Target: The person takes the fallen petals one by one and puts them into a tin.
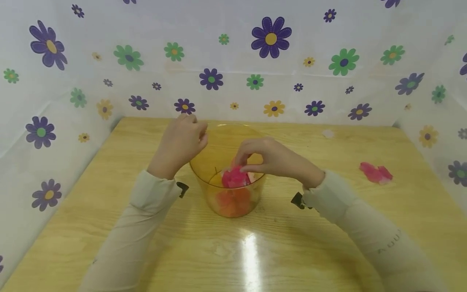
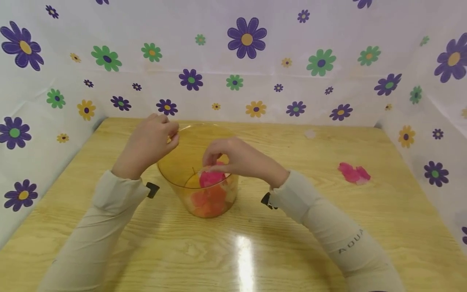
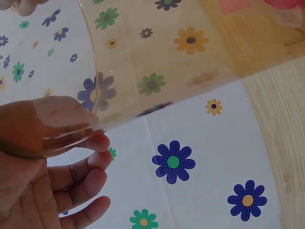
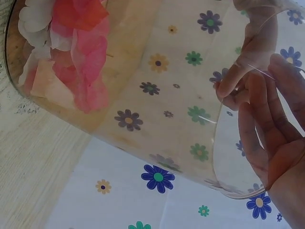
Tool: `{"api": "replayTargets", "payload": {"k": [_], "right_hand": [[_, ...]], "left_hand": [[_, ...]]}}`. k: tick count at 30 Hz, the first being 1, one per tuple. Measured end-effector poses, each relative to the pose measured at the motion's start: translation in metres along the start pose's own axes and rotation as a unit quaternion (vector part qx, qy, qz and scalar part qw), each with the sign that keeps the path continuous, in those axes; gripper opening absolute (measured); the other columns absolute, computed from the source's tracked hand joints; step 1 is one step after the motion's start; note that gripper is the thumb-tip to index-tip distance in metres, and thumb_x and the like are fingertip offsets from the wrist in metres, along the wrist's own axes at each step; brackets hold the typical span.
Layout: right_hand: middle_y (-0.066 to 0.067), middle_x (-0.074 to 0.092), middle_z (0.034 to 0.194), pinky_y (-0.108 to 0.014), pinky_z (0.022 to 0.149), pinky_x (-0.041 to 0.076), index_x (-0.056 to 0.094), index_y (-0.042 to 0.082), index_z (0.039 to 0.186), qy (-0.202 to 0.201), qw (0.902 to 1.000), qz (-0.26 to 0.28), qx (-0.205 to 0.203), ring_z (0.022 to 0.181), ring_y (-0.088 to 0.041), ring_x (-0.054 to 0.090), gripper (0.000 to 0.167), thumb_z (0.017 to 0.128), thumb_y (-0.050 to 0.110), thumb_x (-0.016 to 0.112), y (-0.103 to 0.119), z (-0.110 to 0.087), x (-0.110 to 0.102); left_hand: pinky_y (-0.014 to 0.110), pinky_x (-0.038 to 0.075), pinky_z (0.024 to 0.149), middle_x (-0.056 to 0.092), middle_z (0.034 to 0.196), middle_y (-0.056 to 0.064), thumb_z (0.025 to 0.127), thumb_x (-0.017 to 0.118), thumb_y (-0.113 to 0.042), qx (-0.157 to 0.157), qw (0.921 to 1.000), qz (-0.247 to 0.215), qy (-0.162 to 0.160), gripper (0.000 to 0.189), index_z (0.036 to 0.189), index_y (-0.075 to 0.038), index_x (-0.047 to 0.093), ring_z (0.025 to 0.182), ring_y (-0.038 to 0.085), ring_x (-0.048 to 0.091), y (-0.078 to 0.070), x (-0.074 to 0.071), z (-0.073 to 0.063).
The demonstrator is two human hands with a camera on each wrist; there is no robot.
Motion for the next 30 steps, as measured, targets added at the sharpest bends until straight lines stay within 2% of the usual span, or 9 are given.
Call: {"api": "replayTargets", "payload": {"k": [12, 14, 16, 18, 20, 23, 26, 30], "right_hand": [[-0.002, 0.069, 0.093, -0.024, 0.079, 0.052, 0.07, 0.01, 0.091, 0.025, 0.9996, -0.002, 0.015, 0.084, -0.009, 0.061, 0.01, 0.081, 0.011, 0.07, -0.003, 0.002, 0.001], [-0.002, 0.069, 0.093, -0.025, 0.08, 0.052, 0.069, 0.009, 0.091, 0.01, 0.9997, 0.011, 0.018, 0.086, -0.009, 0.062, 0.011, 0.081, 0.01, 0.07, -0.008, -0.003, -0.008], [-0.004, 0.067, 0.094, -0.025, 0.083, 0.052, 0.067, 0.005, 0.092, -0.025, 0.9981, 0.045, 0.033, 0.087, -0.01, 0.062, 0.012, 0.081, 0.007, 0.069, -0.019, -0.009, -0.028], [-0.004, 0.066, 0.093, -0.023, 0.083, 0.052, 0.065, 0.001, 0.094, -0.074, 0.9925, 0.073, 0.063, 0.087, -0.011, 0.063, 0.013, 0.083, 0.005, 0.067, -0.038, -0.02, -0.054], [-0.001, 0.066, 0.093, -0.021, 0.082, 0.052, 0.065, -0.001, 0.096, -0.13, 0.9817, 0.083, 0.112, 0.086, -0.01, 0.064, 0.014, 0.085, 0.006, 0.065, -0.064, -0.035, -0.084], [0.002, 0.066, 0.09, -0.015, 0.078, 0.049, 0.065, -0.001, 0.097, -0.178, 0.9639, 0.039, 0.195, 0.082, -0.005, 0.064, 0.017, 0.087, 0.013, 0.064, -0.113, -0.06, -0.118], [-0.004, 0.067, 0.093, -0.022, 0.083, 0.048, 0.065, 0.002, 0.098, -0.167, 0.9435, -0.025, 0.285, 0.085, -0.009, 0.063, 0.019, 0.089, 0.018, 0.062, -0.166, -0.085, -0.135], [-0.022, 0.065, 0.104, -0.045, 0.089, 0.046, 0.062, -0.003, 0.101, -0.098, 0.9201, -0.088, 0.369, 0.096, -0.031, 0.06, 0.022, 0.09, 0.017, 0.06, -0.227, -0.113, -0.136]], "left_hand": [[0.037, 0.042, 0.064, 0.054, 0.071, 0.012, 0.085, 0.054, -0.01, -0.004, 0.9999, 0.009, 0.006, 0.014, 0.073, -0.003, 0.058, 0.068, 0.029, 0.047, 0.001, 0.0, -0.001], [0.037, 0.042, 0.064, 0.054, 0.071, 0.012, 0.085, 0.054, -0.01, -0.004, 0.9999, 0.007, 0.006, 0.014, 0.073, -0.003, 0.058, 0.068, 0.029, 0.048, 0.0, 0.0, 0.0], [0.037, 0.042, 0.064, 0.055, 0.071, 0.012, 0.085, 0.055, -0.01, -0.007, 0.9999, 0.005, 0.009, 0.013, 0.074, -0.003, 0.059, 0.068, 0.029, 0.048, 0.0, 0.002, 0.0], [0.037, 0.043, 0.065, 0.055, 0.072, 0.012, 0.085, 0.055, -0.01, -0.009, 0.9999, 0.004, 0.013, 0.013, 0.076, -0.003, 0.06, 0.068, 0.029, 0.049, 0.0, 0.004, -0.001], [0.038, 0.044, 0.065, 0.056, 0.072, 0.012, 0.085, 0.055, -0.01, -0.01, 0.9998, 0.005, 0.016, 0.012, 0.078, -0.003, 0.061, 0.069, 0.029, 0.049, 0.001, 0.005, -0.001], [0.038, 0.044, 0.066, 0.056, 0.072, 0.012, 0.086, 0.054, -0.011, -0.011, 0.9998, 0.007, 0.016, 0.012, 0.079, -0.003, 0.062, 0.07, 0.029, 0.049, 0.002, 0.007, -0.001], [0.037, 0.044, 0.066, 0.056, 0.073, 0.011, 0.086, 0.055, -0.012, -0.012, 0.9998, 0.007, 0.014, 0.012, 0.08, -0.004, 0.062, 0.071, 0.028, 0.049, 0.003, 0.007, -0.001], [0.038, 0.045, 0.066, 0.056, 0.073, 0.012, 0.086, 0.055, -0.011, -0.013, 0.9998, 0.006, 0.013, 0.012, 0.08, -0.004, 0.062, 0.071, 0.029, 0.05, 0.004, 0.006, -0.001]]}}
Point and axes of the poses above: each hand's wrist, its own z-axis towards the middle knuckle, its own x-axis out of the palm, y = z × x, the point moved 10 cm from there along z, towards the middle knuckle
